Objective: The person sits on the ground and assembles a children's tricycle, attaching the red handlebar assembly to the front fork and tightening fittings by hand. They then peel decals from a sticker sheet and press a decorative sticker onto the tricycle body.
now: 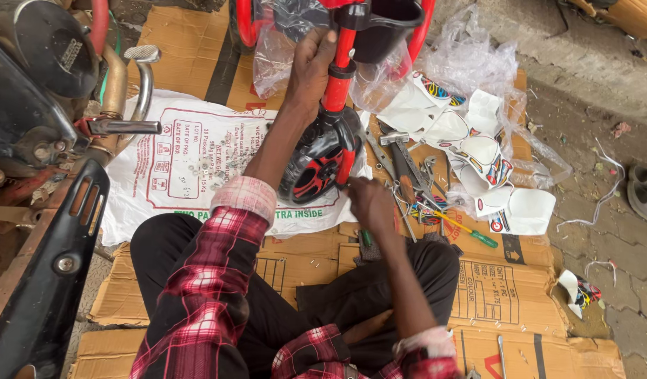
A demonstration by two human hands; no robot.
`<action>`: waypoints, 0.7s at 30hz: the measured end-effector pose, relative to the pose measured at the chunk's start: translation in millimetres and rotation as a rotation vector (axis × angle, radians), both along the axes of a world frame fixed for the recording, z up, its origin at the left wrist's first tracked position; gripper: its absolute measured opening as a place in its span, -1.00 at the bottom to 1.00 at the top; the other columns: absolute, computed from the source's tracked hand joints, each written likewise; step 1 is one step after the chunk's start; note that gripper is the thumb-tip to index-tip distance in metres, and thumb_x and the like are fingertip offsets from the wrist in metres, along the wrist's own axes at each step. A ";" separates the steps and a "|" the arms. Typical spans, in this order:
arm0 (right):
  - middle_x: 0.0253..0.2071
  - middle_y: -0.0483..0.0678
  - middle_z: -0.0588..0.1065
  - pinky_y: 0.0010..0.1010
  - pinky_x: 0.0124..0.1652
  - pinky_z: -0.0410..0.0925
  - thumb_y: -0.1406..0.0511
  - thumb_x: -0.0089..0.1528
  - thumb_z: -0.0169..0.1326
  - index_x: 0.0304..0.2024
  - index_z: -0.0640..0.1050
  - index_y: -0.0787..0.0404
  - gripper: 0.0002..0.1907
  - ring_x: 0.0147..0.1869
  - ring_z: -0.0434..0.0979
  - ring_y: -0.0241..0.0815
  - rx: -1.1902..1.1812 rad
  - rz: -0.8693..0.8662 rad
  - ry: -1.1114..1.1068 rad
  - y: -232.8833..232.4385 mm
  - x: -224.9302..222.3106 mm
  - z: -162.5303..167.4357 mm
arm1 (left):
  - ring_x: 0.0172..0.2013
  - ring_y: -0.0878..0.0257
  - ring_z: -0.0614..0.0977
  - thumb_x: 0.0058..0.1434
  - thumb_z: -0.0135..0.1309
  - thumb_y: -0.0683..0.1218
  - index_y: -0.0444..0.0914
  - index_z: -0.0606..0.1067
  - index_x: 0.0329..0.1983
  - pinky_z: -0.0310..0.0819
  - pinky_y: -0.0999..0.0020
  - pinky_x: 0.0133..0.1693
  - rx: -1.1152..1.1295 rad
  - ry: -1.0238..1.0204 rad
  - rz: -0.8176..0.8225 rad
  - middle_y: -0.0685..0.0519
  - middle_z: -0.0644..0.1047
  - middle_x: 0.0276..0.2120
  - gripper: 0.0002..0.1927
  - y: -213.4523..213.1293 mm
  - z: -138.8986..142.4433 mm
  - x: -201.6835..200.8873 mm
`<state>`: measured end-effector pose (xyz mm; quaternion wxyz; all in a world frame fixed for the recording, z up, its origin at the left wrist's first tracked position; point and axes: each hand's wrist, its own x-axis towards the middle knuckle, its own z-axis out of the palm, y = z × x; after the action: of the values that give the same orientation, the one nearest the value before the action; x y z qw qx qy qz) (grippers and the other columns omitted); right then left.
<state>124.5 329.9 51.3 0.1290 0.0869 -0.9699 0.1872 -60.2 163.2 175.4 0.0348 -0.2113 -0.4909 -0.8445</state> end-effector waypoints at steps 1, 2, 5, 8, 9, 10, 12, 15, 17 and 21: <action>-0.23 -0.01 0.60 -0.04 -0.17 0.36 0.26 0.23 0.20 -0.18 0.62 0.13 -0.87 -0.16 0.57 0.12 0.028 0.050 -0.025 15.3 -6.2 0.8 | -0.36 0.39 0.53 0.45 -0.03 0.08 -0.25 0.43 -0.18 0.51 0.41 -0.28 -0.023 0.039 0.036 0.11 0.55 -0.36 -0.71 1.9 -1.4 1.1; -0.22 -0.04 0.60 -0.05 -0.10 0.37 0.22 0.24 0.21 -0.17 0.64 0.08 -0.85 -0.13 0.58 0.08 0.057 0.102 -0.049 31.1 -14.4 2.7 | -0.34 0.39 0.53 0.47 -0.04 0.08 -0.25 0.42 -0.19 0.51 0.40 -0.26 -0.045 0.080 0.074 0.11 0.54 -0.35 -0.70 4.3 -3.0 2.7; -0.02 -0.11 0.60 0.05 0.06 0.29 0.18 0.15 0.26 -0.20 0.69 -0.02 -0.83 0.10 0.51 0.07 0.140 0.245 0.060 62.4 -46.8 10.5 | -0.33 0.34 0.53 0.49 -0.02 0.06 -0.28 0.41 -0.20 0.50 0.37 -0.22 -0.131 0.165 0.350 0.07 0.53 -0.37 -0.69 21.1 -7.4 10.6; 0.19 -0.11 0.50 0.22 0.16 0.08 0.15 0.04 0.34 -0.25 0.74 -0.10 -0.79 0.30 0.35 0.11 0.146 0.246 -0.003 75.2 -67.9 20.4 | -0.35 0.33 0.54 0.48 -0.02 0.04 -0.31 0.39 -0.21 0.46 0.35 -0.22 -0.266 0.215 0.650 0.07 0.54 -0.39 -0.70 40.2 -9.3 22.2; 0.25 -0.10 0.45 0.28 0.19 0.00 0.14 0.01 0.36 -0.26 0.76 -0.12 -0.77 0.35 0.28 0.12 0.132 0.227 -0.065 75.8 -72.8 24.5 | -0.35 0.34 0.54 0.49 -0.04 0.04 -0.31 0.38 -0.20 0.46 0.36 -0.22 -0.252 0.214 0.669 0.08 0.53 -0.38 -0.70 44.6 -8.7 25.6; 0.27 -0.09 0.43 0.28 0.18 0.00 0.14 0.02 0.37 -0.23 0.75 -0.11 -0.75 0.36 0.27 0.14 0.123 0.227 -0.106 75.3 -76.0 28.7 | -0.35 0.36 0.54 0.49 -0.05 0.03 -0.31 0.38 -0.19 0.45 0.36 -0.22 -0.239 0.211 0.685 0.08 0.53 -0.38 -0.70 47.3 -7.8 28.6; 0.30 -0.07 0.39 0.26 0.16 0.02 0.15 0.04 0.38 -0.17 0.74 -0.08 -0.71 0.38 0.25 0.17 0.103 0.215 -0.197 74.1 -74.2 37.0 | -0.35 0.38 0.52 0.50 -0.07 0.04 -0.31 0.38 -0.18 0.44 0.37 -0.24 -0.198 0.172 0.640 0.09 0.52 -0.38 -0.70 49.1 -6.8 36.1; 0.24 0.00 0.42 -0.06 0.14 0.28 0.17 0.08 0.35 0.09 0.57 0.01 -0.48 0.11 0.48 0.05 -0.171 0.174 -0.277 66.3 -66.2 50.7 | -0.34 0.40 0.50 0.50 -0.07 0.05 -0.30 0.42 -0.15 0.45 0.39 -0.27 -0.117 0.122 0.496 0.09 0.51 -0.35 -0.70 40.8 -3.2 40.2; 0.13 0.02 0.49 -0.19 0.04 0.39 0.25 0.11 0.30 0.07 0.54 0.14 -0.53 0.09 0.53 -0.03 -0.474 0.060 -0.164 54.8 -62.0 61.3 | -0.31 0.41 0.54 0.50 -0.06 0.07 -0.29 0.43 -0.09 0.48 0.40 -0.25 -0.079 0.134 0.415 0.11 0.52 -0.31 -0.69 35.3 -1.7 42.6; 0.05 -0.02 0.57 -0.39 0.01 0.48 0.26 0.39 0.14 0.03 0.57 0.29 -0.75 0.12 0.60 -0.21 -0.670 0.098 0.275 24.7 -68.0 96.6 | -0.24 0.40 0.56 0.48 0.00 0.07 -0.30 0.45 0.01 0.50 0.41 -0.18 -0.146 0.187 0.319 0.08 0.56 -0.25 -0.68 29.9 2.4 45.6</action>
<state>56.5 354.5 147.8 0.2702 0.1105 -0.8230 0.4872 -14.6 193.1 177.8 0.1982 -0.2106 -0.5727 -0.7671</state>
